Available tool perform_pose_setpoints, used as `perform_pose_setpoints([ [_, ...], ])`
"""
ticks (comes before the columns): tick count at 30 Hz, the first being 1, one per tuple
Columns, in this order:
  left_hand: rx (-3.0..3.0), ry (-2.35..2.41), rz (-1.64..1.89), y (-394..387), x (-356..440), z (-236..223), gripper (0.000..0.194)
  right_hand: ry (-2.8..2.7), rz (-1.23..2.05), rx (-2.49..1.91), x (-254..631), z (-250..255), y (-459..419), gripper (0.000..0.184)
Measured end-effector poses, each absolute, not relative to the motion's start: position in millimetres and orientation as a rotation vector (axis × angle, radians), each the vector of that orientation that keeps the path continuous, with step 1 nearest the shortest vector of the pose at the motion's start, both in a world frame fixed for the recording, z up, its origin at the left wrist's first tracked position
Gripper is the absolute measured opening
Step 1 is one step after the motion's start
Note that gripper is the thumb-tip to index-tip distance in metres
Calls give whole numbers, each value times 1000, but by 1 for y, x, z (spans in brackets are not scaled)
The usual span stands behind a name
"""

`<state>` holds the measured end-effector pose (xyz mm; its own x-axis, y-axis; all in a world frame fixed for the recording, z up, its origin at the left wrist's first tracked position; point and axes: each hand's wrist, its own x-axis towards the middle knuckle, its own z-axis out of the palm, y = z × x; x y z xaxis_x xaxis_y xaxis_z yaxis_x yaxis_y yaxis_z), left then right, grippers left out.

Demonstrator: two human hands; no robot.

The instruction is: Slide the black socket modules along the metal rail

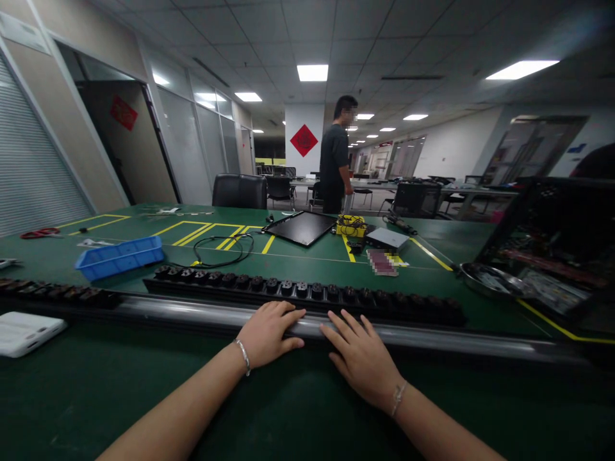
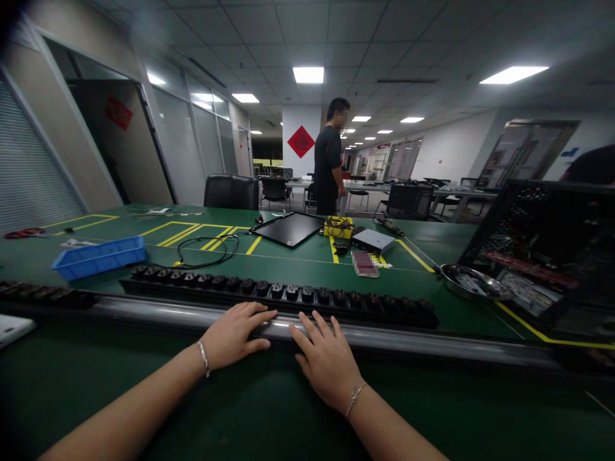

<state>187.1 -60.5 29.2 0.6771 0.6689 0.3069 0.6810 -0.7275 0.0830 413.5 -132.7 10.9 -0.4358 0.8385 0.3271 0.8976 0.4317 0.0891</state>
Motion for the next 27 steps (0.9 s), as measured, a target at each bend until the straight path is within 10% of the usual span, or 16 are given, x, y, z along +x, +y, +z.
perform_pose_setpoints([
  [9, -1920, -1941, -832, -2, 69, 51, 39, -2470, -365, -1553, 415, 12, -131, 46],
  [18, -1319, -2779, -844, 2, -68, 27, 90, -2458, -377, -1548, 414, 10, -131, 48],
  [27, -1235, -2747, -952, 8, -74, 22, 88, -2436, -345, -1534, 416, 10, -132, 50],
])
